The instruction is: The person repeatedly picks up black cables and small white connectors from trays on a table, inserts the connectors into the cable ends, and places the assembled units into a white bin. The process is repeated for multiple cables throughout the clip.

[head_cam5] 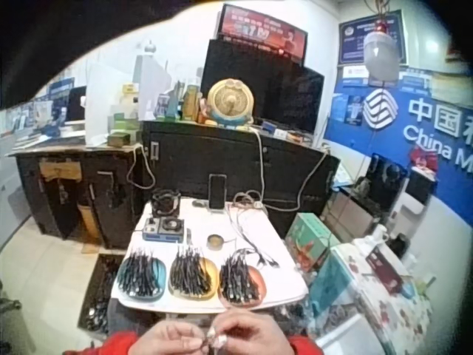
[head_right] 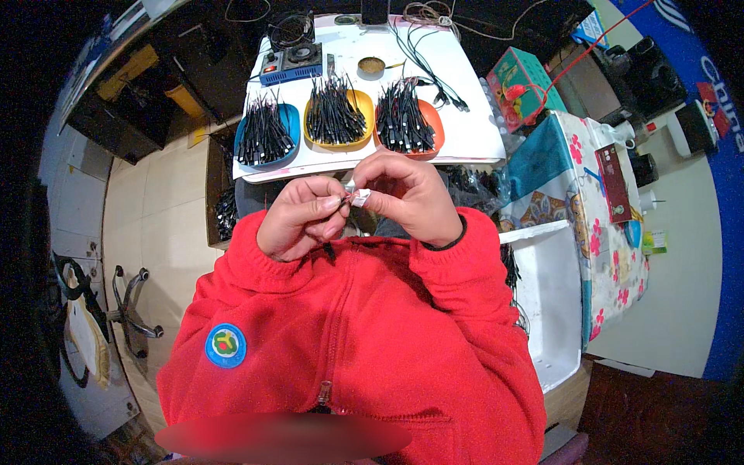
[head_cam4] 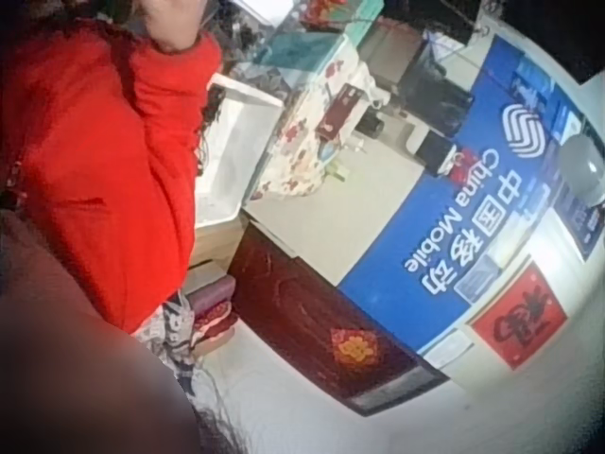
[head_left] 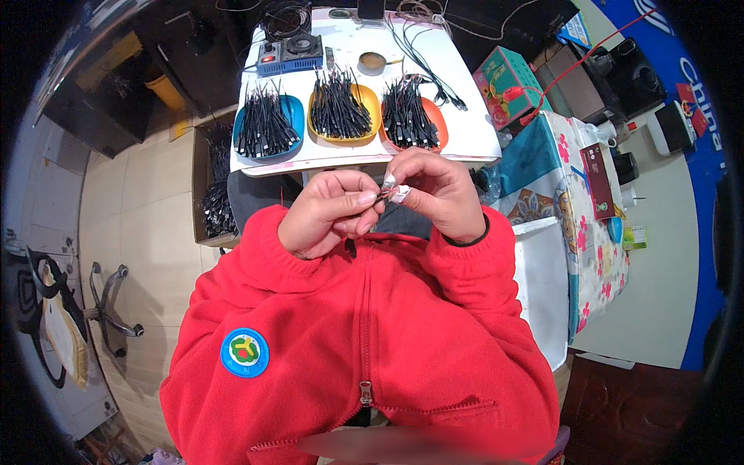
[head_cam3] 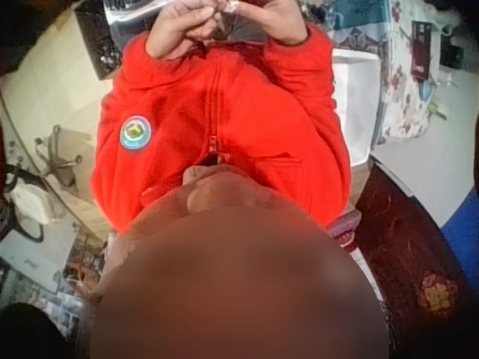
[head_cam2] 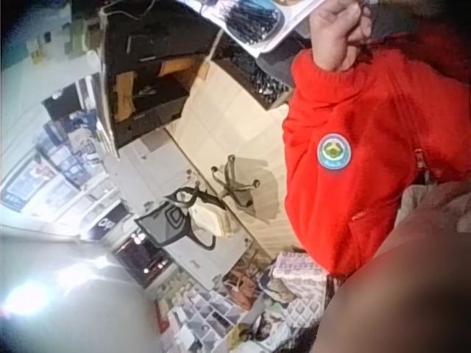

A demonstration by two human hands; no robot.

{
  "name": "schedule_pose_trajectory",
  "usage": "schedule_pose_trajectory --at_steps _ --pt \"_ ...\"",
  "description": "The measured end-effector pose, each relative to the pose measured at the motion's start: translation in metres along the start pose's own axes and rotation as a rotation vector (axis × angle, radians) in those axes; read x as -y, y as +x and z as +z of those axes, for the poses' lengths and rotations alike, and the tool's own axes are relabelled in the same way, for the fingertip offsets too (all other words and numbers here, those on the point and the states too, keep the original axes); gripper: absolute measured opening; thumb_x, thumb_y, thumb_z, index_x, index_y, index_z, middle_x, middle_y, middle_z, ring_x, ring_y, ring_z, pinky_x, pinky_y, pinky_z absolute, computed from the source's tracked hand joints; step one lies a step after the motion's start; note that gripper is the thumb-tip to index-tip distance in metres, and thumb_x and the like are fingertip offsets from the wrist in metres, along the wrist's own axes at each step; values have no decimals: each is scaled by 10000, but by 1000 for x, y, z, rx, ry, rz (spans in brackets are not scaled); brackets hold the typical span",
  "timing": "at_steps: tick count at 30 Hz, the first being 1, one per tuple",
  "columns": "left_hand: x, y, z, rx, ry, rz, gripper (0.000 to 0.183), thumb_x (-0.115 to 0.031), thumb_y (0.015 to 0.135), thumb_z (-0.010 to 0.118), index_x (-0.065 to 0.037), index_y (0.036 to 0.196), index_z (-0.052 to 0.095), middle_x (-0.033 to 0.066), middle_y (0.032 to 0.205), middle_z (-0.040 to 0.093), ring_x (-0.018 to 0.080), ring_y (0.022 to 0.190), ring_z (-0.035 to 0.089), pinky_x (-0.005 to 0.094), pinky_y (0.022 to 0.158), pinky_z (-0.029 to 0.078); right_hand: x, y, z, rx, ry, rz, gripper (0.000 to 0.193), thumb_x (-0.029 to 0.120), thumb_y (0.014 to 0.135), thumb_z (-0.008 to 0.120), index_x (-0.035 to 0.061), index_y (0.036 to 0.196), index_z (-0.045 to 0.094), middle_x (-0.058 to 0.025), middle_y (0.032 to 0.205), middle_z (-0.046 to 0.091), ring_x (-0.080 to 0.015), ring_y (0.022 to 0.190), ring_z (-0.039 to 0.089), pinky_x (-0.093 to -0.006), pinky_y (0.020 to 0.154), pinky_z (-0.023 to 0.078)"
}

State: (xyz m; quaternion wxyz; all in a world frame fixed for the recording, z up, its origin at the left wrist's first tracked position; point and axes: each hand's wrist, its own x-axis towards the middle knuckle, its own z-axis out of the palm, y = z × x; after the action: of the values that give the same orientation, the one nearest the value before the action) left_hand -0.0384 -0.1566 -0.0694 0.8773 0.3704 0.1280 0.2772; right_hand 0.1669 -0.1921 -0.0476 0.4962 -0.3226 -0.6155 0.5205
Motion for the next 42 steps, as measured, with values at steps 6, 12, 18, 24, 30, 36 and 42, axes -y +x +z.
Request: schedule_pose_trajectory --at_steps 6,12,18,24,30,36,42 --pt "2 6 -6 84 -127 -68 169 -144 934 543 20 949 580 57 648 551 46 479 338 186 459 249 -20 4 2 4 279 71 137 33 867 627 -7 991 585 -44 945 578 -116 878 579 -247 769 483" --pt "1 6 -3 -124 350 61 177 -11 917 550 60 1069 608 88 792 637 95 721 605 167 602 443 -28 -2 2 -66 634 385 167 126 920 571 19 1041 529 -54 883 578 -163 811 615 -266 749 503" --pt "7 21 -14 -226 383 155 156 -22 923 552 62 1034 624 85 776 647 55 614 525 171 535 391 -69 15 -29 -202 269 341 247 137 881 607 39 1092 522 -29 923 580 -120 763 585 -260 687 468" --pt "9 33 -26 -305 305 180 142 -33 929 541 64 999 618 100 749 637 44 518 414 176 492 336 -103 57 -134 -645 -1155 237 142 156 801 632 33 868 658 -151 813 637 -314 746 627 -393 705 506" --pt "9 35 -28 -327 231 170 146 -48 927 551 68 986 618 96 742 634 52 513 411 179 494 332 -122 85 -160 -445 -1423 541 164 213 776 667 60 806 718 -165 852 674 -332 786 657 -428 726 534" --pt "10 35 -34 -346 179 203 153 -53 929 551 68 993 620 94 756 639 54 528 422 183 494 332 -111 80 -156 -553 -1363 444 172 181 750 662 14 788 674 -171 787 660 -337 762 640 -420 713 503" --pt "12 40 -31 -476 152 274 172 -50 937 537 81 1027 600 158 895 667 168 742 648 231 644 518 -84 58 -130 -568 -1070 119 125 122 753 661 5 774 621 -132 752 615 -276 678 615 -366 639 495"
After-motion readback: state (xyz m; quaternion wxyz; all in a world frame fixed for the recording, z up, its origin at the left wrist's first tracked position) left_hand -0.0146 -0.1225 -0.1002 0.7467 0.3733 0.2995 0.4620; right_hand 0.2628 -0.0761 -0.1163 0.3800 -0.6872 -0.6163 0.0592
